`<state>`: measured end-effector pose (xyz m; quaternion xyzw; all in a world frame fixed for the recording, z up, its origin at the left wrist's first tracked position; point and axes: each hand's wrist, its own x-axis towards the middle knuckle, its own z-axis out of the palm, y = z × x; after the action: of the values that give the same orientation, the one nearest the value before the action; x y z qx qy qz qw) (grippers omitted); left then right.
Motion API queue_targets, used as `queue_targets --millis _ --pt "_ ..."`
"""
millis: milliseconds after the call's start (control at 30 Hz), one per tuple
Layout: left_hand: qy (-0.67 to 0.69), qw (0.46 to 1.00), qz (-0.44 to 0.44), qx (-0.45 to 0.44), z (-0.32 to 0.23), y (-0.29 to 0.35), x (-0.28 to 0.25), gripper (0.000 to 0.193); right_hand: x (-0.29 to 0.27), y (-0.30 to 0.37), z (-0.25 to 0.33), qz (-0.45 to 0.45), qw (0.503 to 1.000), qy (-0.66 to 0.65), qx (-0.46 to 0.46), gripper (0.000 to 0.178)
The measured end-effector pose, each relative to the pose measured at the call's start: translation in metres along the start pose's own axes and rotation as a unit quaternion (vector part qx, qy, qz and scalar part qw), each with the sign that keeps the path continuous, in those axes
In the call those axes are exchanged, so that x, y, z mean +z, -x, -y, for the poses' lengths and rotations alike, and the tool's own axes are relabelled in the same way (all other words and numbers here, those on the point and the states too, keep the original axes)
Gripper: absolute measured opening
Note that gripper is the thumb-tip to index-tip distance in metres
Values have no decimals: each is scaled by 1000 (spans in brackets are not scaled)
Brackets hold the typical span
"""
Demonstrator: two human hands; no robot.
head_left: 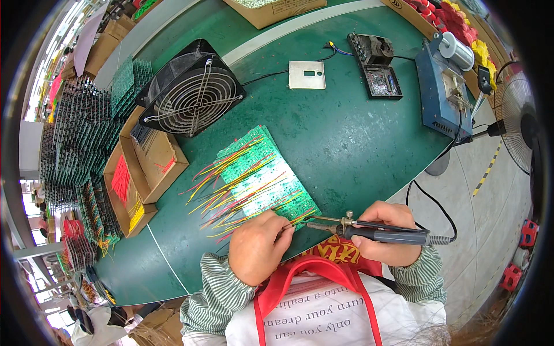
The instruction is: The person solders wires onto circuit boards using a soldering iron, taking wires from boxes and attaching them to the boards.
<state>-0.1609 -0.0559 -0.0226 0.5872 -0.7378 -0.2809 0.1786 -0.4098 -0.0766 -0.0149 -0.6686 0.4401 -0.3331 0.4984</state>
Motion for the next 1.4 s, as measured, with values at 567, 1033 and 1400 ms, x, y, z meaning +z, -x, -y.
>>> queue_targets --millis 567,1033,1400 --pt "-182 966 -185 6 -7 -4 -39 7 -15 10 -1 -38 999 15 2 17" --pt "-13 999 -8 32 -8 -19 14 9 -17 8 -3 -46 998 1 38 18" --pt "-10 999 -8 31 -9 -19 14 9 -19 8 -4 -56 998 -13 11 18"
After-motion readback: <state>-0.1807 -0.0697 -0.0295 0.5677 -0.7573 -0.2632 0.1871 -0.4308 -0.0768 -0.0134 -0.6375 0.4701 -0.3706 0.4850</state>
